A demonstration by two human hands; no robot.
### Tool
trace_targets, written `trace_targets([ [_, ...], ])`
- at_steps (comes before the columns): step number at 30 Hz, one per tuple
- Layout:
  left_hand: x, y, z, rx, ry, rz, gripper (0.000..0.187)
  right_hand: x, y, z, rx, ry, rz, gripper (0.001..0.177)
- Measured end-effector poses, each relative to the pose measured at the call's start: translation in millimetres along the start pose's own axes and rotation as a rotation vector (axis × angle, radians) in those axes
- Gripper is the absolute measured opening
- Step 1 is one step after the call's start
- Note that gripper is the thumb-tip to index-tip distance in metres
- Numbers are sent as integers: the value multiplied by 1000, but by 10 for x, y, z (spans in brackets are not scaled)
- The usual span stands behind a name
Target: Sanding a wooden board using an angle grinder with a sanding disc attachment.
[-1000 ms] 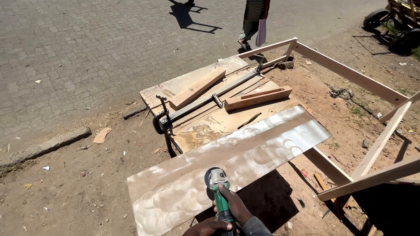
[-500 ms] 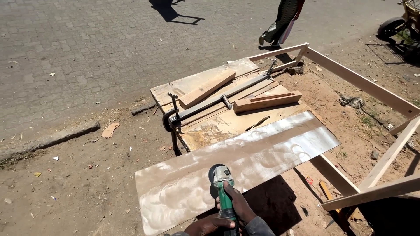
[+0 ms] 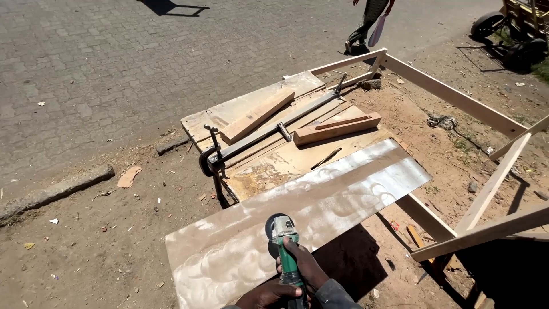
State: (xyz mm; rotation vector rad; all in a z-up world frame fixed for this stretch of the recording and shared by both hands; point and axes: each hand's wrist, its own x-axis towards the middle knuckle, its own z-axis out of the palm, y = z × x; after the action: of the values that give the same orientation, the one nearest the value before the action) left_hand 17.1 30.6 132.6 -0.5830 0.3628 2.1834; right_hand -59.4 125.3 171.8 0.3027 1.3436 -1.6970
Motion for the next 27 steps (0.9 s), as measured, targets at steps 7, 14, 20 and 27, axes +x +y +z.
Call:
trace_targets([
  [7,44,51,8,68,6,42,30,-56,-59,22,63,6,-47,37],
  [14,179,95,-113,139,-58,-9,34,31,2,-117,28,-55,-42,37],
  [20,146,124,-70,182,-47,-20,27,56,4,-129,20,-27,-64,34],
  [27,111,150,-21,263,-34,-2,27,67,-17,-102,-30,18,-74,35],
])
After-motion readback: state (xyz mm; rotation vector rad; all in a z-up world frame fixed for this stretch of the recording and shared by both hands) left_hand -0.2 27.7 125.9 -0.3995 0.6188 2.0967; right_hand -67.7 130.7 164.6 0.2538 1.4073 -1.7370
